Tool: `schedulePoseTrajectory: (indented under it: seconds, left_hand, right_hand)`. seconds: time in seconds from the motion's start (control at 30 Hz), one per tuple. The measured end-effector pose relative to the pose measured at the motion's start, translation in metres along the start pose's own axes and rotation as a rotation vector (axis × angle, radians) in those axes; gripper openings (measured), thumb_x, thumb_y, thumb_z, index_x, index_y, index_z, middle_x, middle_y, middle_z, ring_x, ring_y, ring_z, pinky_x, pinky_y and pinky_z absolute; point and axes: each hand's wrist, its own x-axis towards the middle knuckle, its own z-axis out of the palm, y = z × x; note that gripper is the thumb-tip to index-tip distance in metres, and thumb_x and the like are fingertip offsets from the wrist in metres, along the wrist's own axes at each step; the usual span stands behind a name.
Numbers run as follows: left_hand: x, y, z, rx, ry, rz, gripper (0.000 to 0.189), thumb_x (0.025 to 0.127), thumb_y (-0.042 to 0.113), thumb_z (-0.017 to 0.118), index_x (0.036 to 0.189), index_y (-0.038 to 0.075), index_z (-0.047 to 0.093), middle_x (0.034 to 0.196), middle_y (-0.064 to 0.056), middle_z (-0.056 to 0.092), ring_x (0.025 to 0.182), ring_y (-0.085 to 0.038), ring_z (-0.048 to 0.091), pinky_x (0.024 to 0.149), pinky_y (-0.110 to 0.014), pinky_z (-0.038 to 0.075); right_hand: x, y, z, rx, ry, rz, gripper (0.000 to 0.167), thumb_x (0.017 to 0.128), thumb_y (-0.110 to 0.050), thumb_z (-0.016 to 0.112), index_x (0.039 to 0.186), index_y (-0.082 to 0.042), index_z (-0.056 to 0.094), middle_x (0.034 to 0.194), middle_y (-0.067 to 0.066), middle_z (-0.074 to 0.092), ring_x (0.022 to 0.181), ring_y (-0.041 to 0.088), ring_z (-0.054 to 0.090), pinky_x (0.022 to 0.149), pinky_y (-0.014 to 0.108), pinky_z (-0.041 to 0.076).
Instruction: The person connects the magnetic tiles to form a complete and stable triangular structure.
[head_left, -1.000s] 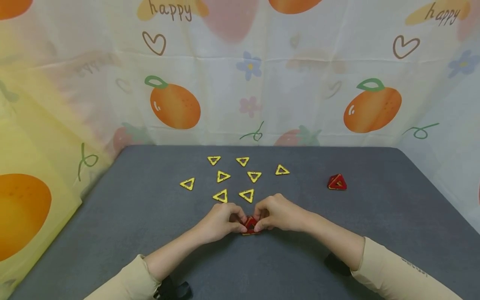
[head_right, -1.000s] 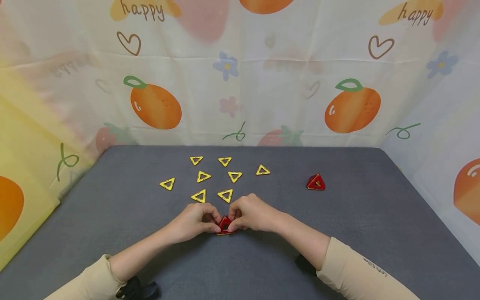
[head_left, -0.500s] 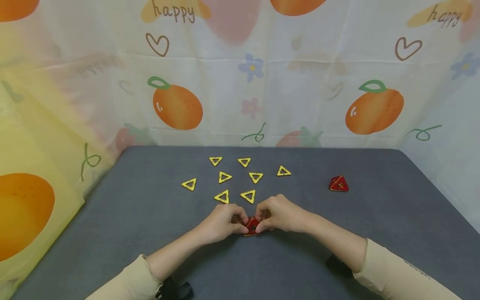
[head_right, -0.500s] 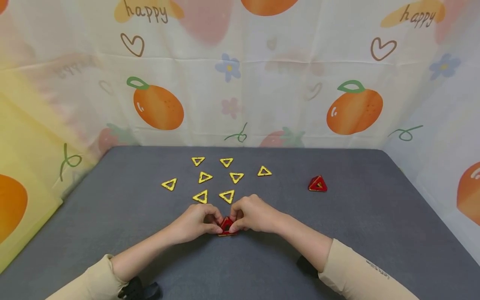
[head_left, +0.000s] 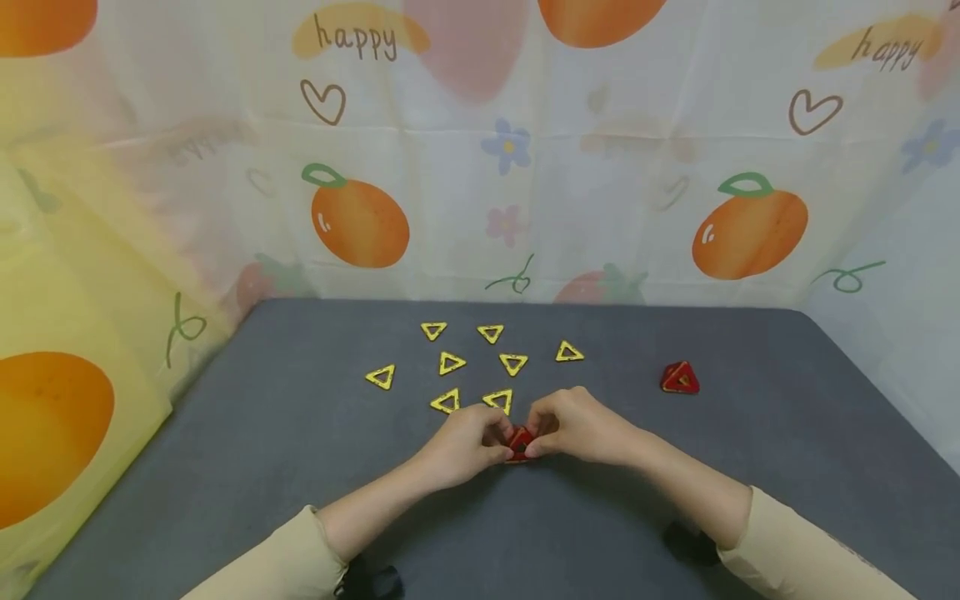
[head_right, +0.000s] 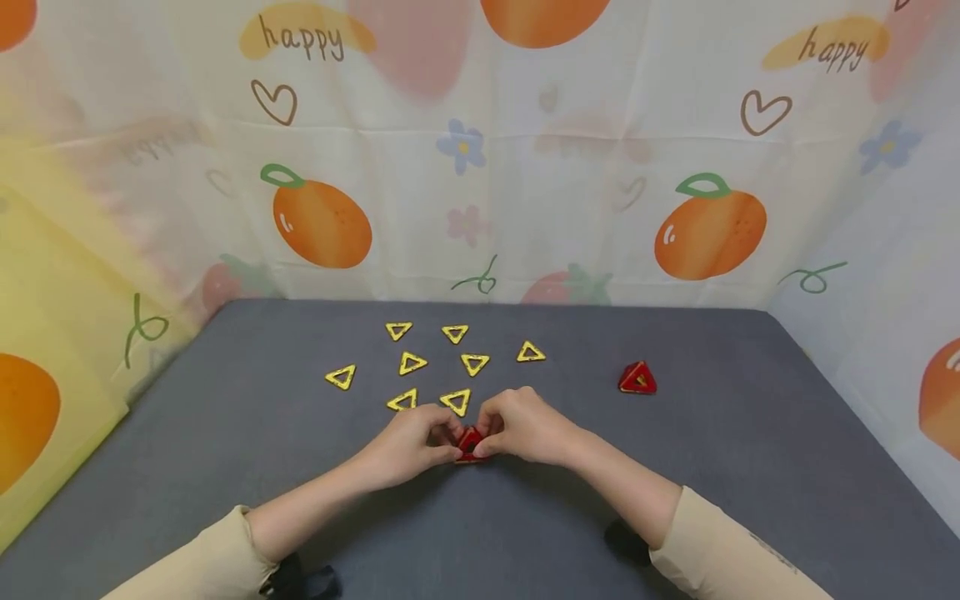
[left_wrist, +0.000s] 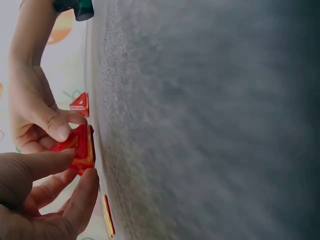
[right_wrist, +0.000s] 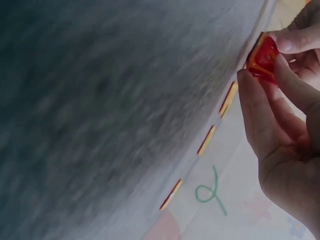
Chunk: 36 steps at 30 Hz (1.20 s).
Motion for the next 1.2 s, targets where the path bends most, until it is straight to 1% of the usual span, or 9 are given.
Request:
schedulePoseTrajectory:
  seconds: [0.2,0.33,0.43,0.53,0.63,0.83,0.93,1.07,1.2]
  left_hand:
    - [0.015,0.012,0.012,-0.060,0.033,-0.050,0.013,0.087,0.004,0.070,0.100,0.001,0.070,0.097,-0.012,0.071,0.082,-0.017,0.068,0.065,-0.022,0.052]
    - [0.026,0.022,0.023,-0.112,0.040,-0.084,0.021,0.089,0.004,0.068,0.108,-0.002,0.070,0.105,-0.016,0.071,0.092,-0.023,0.071,0.075,-0.030,0.058]
    - [0.035,0.031,0.032,-0.158,0.044,-0.102,0.027,0.090,0.005,0.066,0.115,-0.003,0.068,0.112,-0.017,0.071,0.099,-0.025,0.071,0.080,-0.034,0.059]
    - [0.045,0.040,0.043,-0.195,0.041,-0.124,0.031,0.090,0.007,0.066,0.120,-0.002,0.066,0.118,-0.015,0.071,0.103,-0.022,0.071,0.082,-0.031,0.058]
    - [0.055,0.050,0.054,-0.204,0.036,-0.132,0.032,0.090,0.009,0.066,0.121,-0.001,0.066,0.120,-0.013,0.072,0.106,-0.018,0.071,0.084,-0.026,0.058]
    - [0.069,0.072,0.074,-0.184,-0.008,-0.130,0.039,0.089,0.011,0.068,0.128,0.005,0.065,0.127,-0.008,0.069,0.110,-0.016,0.069,0.086,-0.021,0.055]
    - [0.074,0.084,0.083,-0.136,-0.047,-0.132,0.046,0.088,0.014,0.069,0.134,0.012,0.062,0.134,-0.001,0.064,0.115,-0.011,0.065,0.088,-0.019,0.052]
    - [0.084,0.100,0.097,-0.110,-0.102,-0.137,0.055,0.086,0.017,0.070,0.140,0.019,0.057,0.140,0.007,0.060,0.124,-0.006,0.058,0.093,-0.019,0.049]
    - [0.094,0.109,0.109,-0.105,-0.160,-0.131,0.060,0.086,0.018,0.070,0.143,0.022,0.053,0.142,0.010,0.057,0.123,0.000,0.056,0.092,-0.016,0.048]
  right_hand:
    - [-0.010,0.012,-0.011,-0.001,0.046,0.072,0.012,0.084,-0.023,0.078,0.082,-0.016,0.070,0.077,-0.006,0.073,0.069,0.001,0.064,0.061,0.020,0.050]
    - [-0.019,0.022,-0.019,-0.013,0.081,0.121,0.011,0.085,-0.024,0.078,0.082,-0.017,0.069,0.076,-0.007,0.073,0.067,0.003,0.061,0.059,0.021,0.049]
    - [-0.028,0.031,-0.027,-0.035,0.117,0.143,0.010,0.085,-0.024,0.078,0.082,-0.018,0.070,0.076,-0.008,0.072,0.066,0.003,0.060,0.059,0.022,0.048]
    - [-0.040,0.042,-0.037,-0.071,0.151,0.158,0.009,0.084,-0.023,0.078,0.083,-0.020,0.070,0.077,-0.009,0.072,0.066,0.002,0.060,0.059,0.021,0.049]
    - [-0.053,0.052,-0.049,-0.104,0.177,0.161,0.010,0.083,-0.023,0.079,0.083,-0.020,0.070,0.077,-0.009,0.072,0.066,0.000,0.060,0.059,0.021,0.048]
    - [-0.080,0.068,-0.068,-0.163,0.195,0.241,0.011,0.082,-0.028,0.080,0.085,-0.023,0.070,0.078,-0.009,0.071,0.064,0.000,0.057,0.058,0.022,0.047]
    - [-0.094,0.075,-0.076,-0.184,0.195,0.300,0.014,0.083,-0.032,0.079,0.087,-0.022,0.070,0.082,-0.008,0.071,0.064,-0.001,0.056,0.057,0.022,0.045]
    - [-0.112,0.085,-0.084,-0.195,0.193,0.337,0.019,0.084,-0.035,0.078,0.090,-0.019,0.070,0.087,-0.007,0.073,0.067,-0.003,0.057,0.058,0.022,0.045]
    - [-0.126,0.097,-0.091,-0.202,0.189,0.368,0.017,0.084,-0.036,0.077,0.090,-0.022,0.070,0.087,-0.009,0.074,0.072,-0.007,0.059,0.061,0.021,0.046]
